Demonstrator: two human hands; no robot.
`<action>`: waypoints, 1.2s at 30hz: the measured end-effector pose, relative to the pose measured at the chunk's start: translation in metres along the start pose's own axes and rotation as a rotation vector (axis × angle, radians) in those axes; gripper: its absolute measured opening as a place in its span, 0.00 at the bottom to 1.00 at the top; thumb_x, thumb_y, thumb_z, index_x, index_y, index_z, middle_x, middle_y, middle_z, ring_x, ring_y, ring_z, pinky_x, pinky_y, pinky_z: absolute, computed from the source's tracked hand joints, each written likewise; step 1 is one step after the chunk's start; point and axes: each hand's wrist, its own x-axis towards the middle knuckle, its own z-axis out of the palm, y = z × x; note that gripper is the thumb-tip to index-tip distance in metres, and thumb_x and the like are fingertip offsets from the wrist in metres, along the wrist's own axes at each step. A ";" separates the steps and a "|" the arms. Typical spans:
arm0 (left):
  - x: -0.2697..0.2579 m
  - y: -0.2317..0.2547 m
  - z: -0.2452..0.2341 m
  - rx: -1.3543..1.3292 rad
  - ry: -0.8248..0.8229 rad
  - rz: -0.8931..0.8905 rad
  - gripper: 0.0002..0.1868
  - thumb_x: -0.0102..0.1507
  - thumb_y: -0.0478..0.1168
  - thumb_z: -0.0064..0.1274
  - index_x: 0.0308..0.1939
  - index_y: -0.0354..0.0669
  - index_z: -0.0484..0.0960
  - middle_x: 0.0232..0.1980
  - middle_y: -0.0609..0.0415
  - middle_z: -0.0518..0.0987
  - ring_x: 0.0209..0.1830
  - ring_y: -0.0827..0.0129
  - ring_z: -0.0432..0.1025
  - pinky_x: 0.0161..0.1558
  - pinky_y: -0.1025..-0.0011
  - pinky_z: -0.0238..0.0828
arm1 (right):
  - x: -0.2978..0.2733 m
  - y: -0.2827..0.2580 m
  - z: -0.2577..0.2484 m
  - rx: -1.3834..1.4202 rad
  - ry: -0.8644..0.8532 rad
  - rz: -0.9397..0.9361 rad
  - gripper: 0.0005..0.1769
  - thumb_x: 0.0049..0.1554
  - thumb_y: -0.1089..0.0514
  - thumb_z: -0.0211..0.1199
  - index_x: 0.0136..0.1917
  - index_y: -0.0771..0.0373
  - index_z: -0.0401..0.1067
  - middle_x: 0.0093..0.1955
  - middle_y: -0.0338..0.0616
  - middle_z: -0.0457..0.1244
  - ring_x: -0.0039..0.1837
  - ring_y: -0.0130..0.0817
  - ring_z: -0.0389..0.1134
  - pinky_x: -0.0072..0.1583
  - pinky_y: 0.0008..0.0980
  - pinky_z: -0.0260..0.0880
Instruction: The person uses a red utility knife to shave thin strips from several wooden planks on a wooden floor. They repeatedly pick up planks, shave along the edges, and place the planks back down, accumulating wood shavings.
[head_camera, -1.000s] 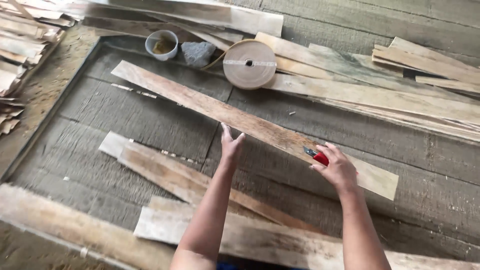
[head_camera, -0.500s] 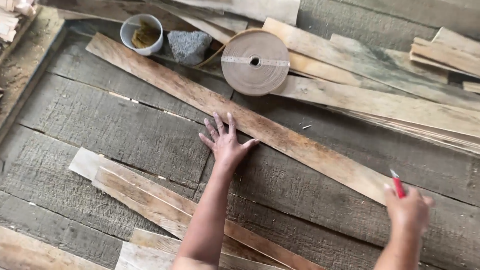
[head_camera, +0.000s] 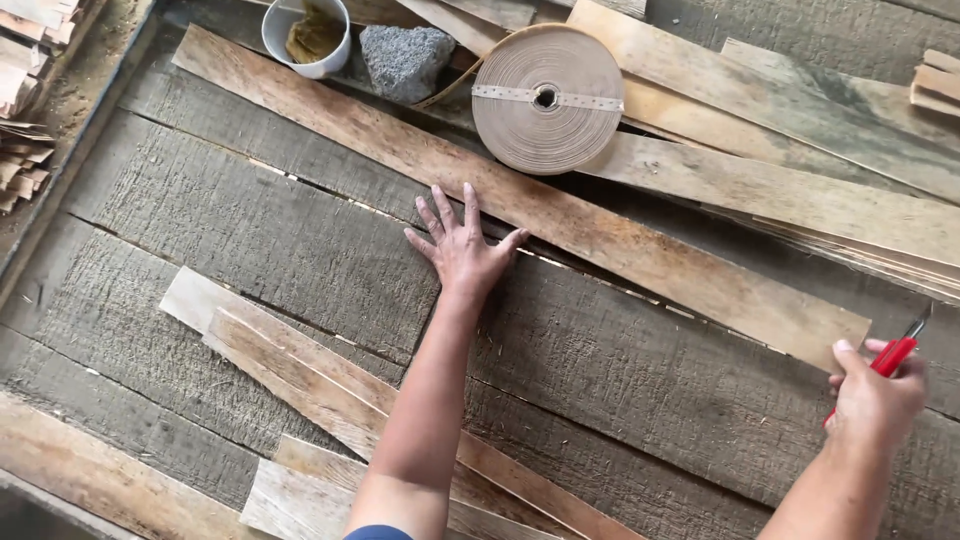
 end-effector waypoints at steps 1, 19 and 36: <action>0.004 -0.002 0.000 -0.005 0.027 -0.004 0.63 0.52 0.82 0.52 0.81 0.62 0.47 0.84 0.38 0.34 0.83 0.39 0.24 0.70 0.26 0.16 | -0.002 -0.009 0.003 -0.019 0.005 -0.041 0.14 0.62 0.56 0.74 0.57 0.47 0.71 0.46 0.33 0.68 0.35 0.18 0.65 0.36 0.23 0.65; 0.042 -0.015 -0.024 0.070 -0.015 -0.117 0.58 0.57 0.82 0.39 0.82 0.60 0.42 0.86 0.53 0.35 0.83 0.44 0.22 0.70 0.24 0.19 | -0.035 -0.082 0.057 0.012 -0.173 -0.049 0.27 0.55 0.62 0.73 0.68 0.58 0.72 0.62 0.45 0.66 0.57 0.30 0.69 0.56 0.25 0.71; 0.048 -0.012 -0.014 0.100 0.061 -0.114 0.53 0.59 0.83 0.32 0.82 0.65 0.47 0.85 0.53 0.39 0.81 0.42 0.22 0.68 0.20 0.20 | 0.000 -0.026 0.097 -0.271 0.010 -0.372 0.22 0.54 0.59 0.76 0.61 0.64 0.78 0.57 0.49 0.62 0.55 0.44 0.69 0.57 0.42 0.71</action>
